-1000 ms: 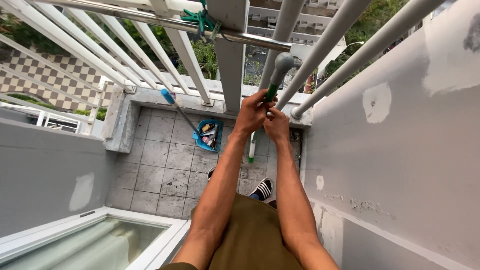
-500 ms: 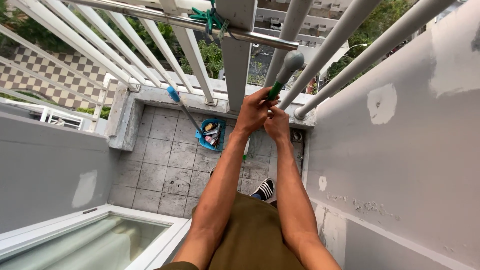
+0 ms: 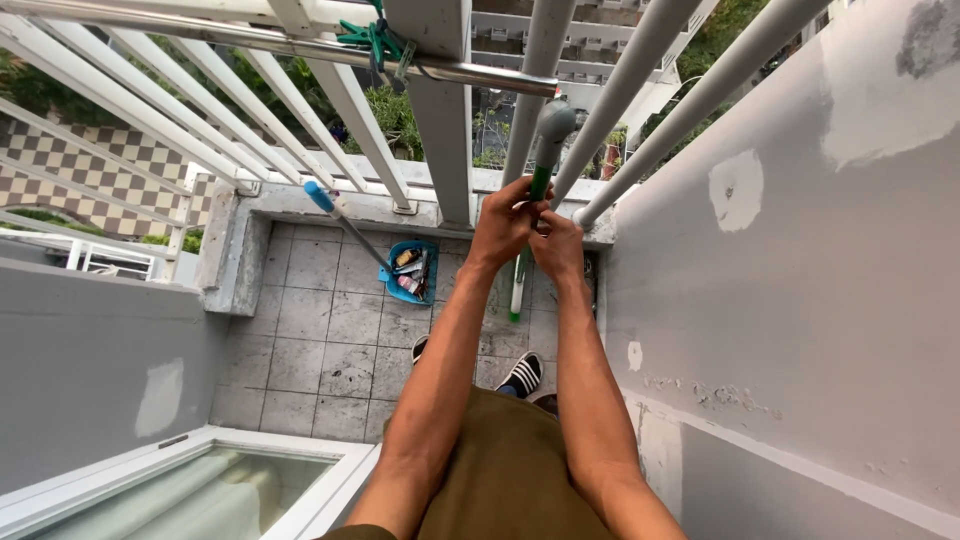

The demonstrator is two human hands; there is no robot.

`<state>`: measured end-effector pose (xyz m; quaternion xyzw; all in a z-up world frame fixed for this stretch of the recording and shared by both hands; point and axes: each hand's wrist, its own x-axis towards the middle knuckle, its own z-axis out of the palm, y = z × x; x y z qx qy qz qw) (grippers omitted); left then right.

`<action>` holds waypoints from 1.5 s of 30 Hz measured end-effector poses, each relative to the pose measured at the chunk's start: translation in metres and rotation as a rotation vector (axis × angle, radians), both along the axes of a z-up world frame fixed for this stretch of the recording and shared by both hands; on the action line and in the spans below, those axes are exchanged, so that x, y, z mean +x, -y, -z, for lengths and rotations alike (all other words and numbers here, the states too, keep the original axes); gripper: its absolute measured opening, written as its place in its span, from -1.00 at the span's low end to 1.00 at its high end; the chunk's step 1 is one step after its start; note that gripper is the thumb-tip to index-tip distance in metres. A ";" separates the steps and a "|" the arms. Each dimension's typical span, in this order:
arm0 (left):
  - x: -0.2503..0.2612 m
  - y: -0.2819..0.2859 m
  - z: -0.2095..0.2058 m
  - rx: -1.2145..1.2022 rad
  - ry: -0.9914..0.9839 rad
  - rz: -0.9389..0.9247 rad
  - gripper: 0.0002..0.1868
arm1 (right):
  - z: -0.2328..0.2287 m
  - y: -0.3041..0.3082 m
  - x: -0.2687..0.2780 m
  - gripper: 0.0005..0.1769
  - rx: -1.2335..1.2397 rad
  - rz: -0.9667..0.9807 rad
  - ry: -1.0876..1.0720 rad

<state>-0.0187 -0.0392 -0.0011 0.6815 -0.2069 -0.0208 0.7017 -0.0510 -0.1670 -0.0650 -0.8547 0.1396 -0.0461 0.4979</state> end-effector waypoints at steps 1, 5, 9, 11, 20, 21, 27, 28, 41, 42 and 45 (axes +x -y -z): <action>0.000 0.002 0.001 -0.002 0.001 0.004 -0.75 | 0.000 0.002 0.000 -0.71 -0.002 0.004 0.001; -0.002 0.008 0.005 -0.060 -0.097 0.013 -0.74 | 0.003 0.006 -0.001 -0.72 -0.043 0.009 -0.028; -0.001 0.005 0.005 -0.063 -0.063 0.004 -0.74 | 0.008 0.003 0.002 -0.69 -0.015 0.000 0.009; 0.001 0.000 0.002 -0.038 -0.082 -0.004 -0.73 | 0.009 -0.002 0.005 -0.70 -0.015 -0.010 -0.029; 0.010 -0.028 0.002 -0.008 -0.010 -0.046 -0.66 | -0.009 -0.036 0.014 -0.67 0.050 -0.026 -0.082; 0.012 -0.031 0.003 0.008 0.014 -0.049 -0.64 | -0.007 -0.038 0.015 -0.68 0.049 -0.043 -0.055; 0.013 -0.032 0.002 0.114 0.070 -0.068 -0.66 | -0.012 -0.043 0.015 -0.72 0.059 -0.056 -0.129; 0.012 -0.032 -0.001 0.114 0.070 -0.067 -0.66 | -0.012 -0.043 0.015 -0.72 0.059 -0.054 -0.129; -0.001 0.001 -0.009 0.042 0.017 -0.006 -0.73 | 0.000 -0.004 -0.001 -0.71 0.022 0.016 -0.046; -0.001 0.006 -0.006 0.037 0.031 -0.009 -0.74 | 0.001 0.000 -0.002 -0.71 0.012 0.029 -0.063; -0.004 0.011 -0.010 -0.011 -0.042 0.012 -0.77 | 0.000 0.009 -0.004 -0.70 0.018 0.041 -0.037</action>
